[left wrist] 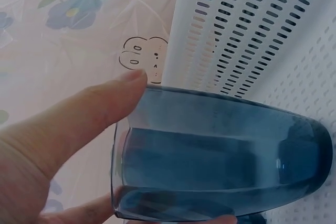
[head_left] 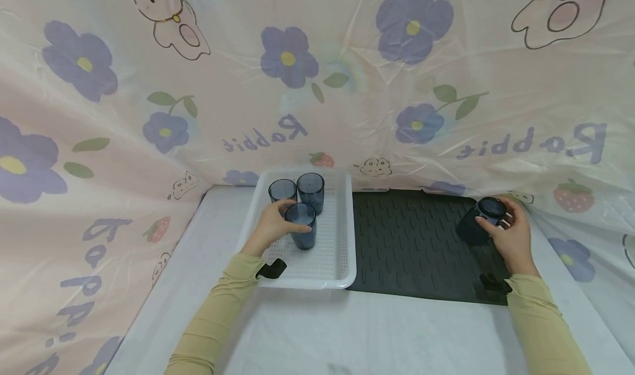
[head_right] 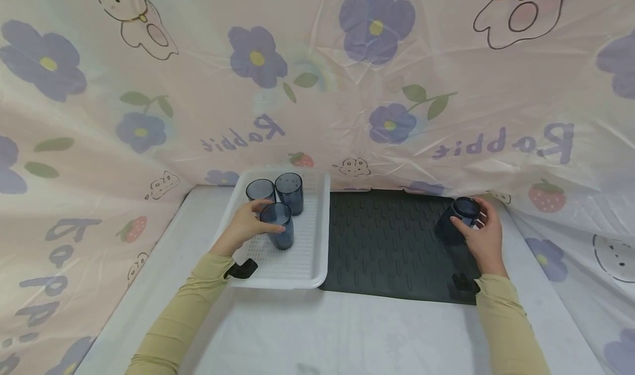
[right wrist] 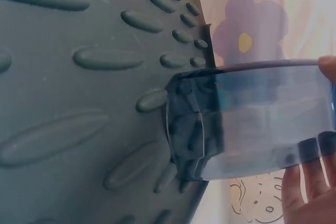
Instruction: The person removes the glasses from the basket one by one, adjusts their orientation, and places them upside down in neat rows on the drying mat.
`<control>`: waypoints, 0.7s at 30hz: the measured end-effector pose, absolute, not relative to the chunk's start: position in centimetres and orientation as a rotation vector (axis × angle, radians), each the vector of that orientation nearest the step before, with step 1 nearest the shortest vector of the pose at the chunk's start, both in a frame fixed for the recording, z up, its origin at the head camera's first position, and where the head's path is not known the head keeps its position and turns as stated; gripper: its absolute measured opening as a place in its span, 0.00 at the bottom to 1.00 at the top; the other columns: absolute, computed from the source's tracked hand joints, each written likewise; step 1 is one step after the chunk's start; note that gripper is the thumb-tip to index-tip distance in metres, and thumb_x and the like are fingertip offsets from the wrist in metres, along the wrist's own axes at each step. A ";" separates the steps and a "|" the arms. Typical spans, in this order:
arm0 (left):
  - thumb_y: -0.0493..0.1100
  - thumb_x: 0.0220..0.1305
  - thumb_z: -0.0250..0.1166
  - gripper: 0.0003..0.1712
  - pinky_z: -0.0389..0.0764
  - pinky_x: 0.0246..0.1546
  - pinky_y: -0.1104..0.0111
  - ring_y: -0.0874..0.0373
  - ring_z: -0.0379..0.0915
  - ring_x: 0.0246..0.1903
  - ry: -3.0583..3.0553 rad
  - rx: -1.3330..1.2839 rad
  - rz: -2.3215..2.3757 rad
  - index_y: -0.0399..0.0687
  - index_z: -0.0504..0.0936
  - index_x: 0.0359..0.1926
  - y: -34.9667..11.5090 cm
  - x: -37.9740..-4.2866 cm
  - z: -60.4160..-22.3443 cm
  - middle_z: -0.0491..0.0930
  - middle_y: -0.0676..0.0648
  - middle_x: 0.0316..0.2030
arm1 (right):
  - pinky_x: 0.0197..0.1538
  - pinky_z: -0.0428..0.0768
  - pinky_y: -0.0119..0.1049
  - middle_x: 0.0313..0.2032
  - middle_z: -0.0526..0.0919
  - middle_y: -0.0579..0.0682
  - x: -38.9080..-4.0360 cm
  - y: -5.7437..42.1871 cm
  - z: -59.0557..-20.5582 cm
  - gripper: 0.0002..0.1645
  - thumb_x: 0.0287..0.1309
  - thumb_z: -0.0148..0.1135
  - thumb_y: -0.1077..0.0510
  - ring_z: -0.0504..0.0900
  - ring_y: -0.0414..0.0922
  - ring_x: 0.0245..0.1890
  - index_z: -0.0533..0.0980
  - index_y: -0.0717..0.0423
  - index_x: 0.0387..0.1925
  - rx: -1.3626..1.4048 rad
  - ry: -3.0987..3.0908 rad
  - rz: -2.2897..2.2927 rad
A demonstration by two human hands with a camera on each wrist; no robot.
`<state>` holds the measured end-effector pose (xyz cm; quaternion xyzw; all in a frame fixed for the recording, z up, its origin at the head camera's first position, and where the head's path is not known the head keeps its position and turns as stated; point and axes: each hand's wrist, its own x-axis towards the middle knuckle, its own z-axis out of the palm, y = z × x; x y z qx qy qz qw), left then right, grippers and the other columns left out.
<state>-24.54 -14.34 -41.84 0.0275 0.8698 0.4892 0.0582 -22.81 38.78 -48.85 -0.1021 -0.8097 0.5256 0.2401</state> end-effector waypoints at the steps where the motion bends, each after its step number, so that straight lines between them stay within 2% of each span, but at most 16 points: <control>1: 0.50 0.38 0.82 0.51 0.77 0.50 0.52 0.41 0.64 0.57 2.639 0.077 1.484 0.47 0.70 0.65 -14.4 -24.5 -41.8 0.66 0.37 0.60 | 0.54 0.66 0.28 0.59 0.66 0.45 -22.5 38.4 -48.4 0.40 0.54 0.70 0.54 0.66 0.35 0.52 0.64 0.44 0.67 -0.281 -2.224 1.428; 6: 0.51 0.37 0.82 0.50 0.78 0.47 0.54 0.40 0.66 0.55 2.654 0.051 1.492 0.48 0.71 0.64 -14.8 -24.6 -42.0 0.66 0.36 0.59 | 0.56 0.65 0.32 0.59 0.66 0.48 -22.1 38.1 -47.9 0.39 0.56 0.69 0.56 0.66 0.35 0.51 0.63 0.46 0.67 -0.288 -2.239 1.427; 9: 0.52 0.38 0.82 0.51 0.79 0.47 0.54 0.40 0.66 0.56 2.627 0.039 1.528 0.50 0.70 0.65 -15.1 -24.4 -41.7 0.65 0.37 0.61 | 0.55 0.66 0.30 0.59 0.66 0.47 -22.2 38.4 -48.2 0.40 0.55 0.69 0.55 0.65 0.34 0.50 0.62 0.47 0.68 -0.285 -2.263 1.402; 13: 0.52 0.38 0.82 0.52 0.77 0.50 0.53 0.42 0.62 0.60 2.590 0.036 1.584 0.52 0.69 0.66 -15.4 -24.1 -41.2 0.64 0.41 0.63 | 0.50 0.65 0.24 0.56 0.67 0.40 -22.6 39.0 -49.1 0.41 0.54 0.71 0.54 0.65 0.31 0.48 0.63 0.44 0.67 -0.286 -2.256 1.391; 15: 0.53 0.37 0.82 0.52 0.77 0.50 0.54 0.44 0.61 0.60 2.590 0.043 1.604 0.53 0.69 0.66 -15.6 -24.0 -41.0 0.66 0.44 0.62 | 0.50 0.66 0.26 0.57 0.67 0.43 -22.9 39.1 -49.2 0.41 0.54 0.71 0.53 0.66 0.33 0.49 0.63 0.43 0.67 -0.301 -2.262 1.381; 17: 0.53 0.37 0.82 0.52 0.79 0.47 0.56 0.44 0.64 0.56 2.569 0.056 1.652 0.53 0.69 0.66 -15.7 -23.9 -40.7 0.67 0.45 0.59 | 0.52 0.66 0.29 0.59 0.67 0.46 -23.1 39.3 -49.4 0.41 0.54 0.70 0.53 0.66 0.36 0.50 0.63 0.43 0.67 -0.314 -2.264 1.379; 21: 0.51 0.38 0.82 0.50 0.82 0.40 0.60 0.47 0.71 0.45 2.495 0.056 1.784 0.53 0.70 0.65 -16.1 -23.7 -40.1 0.69 0.43 0.52 | 0.53 0.67 0.30 0.60 0.66 0.45 -24.1 40.4 -50.4 0.43 0.53 0.71 0.51 0.66 0.35 0.51 0.62 0.42 0.68 -0.314 -2.287 1.347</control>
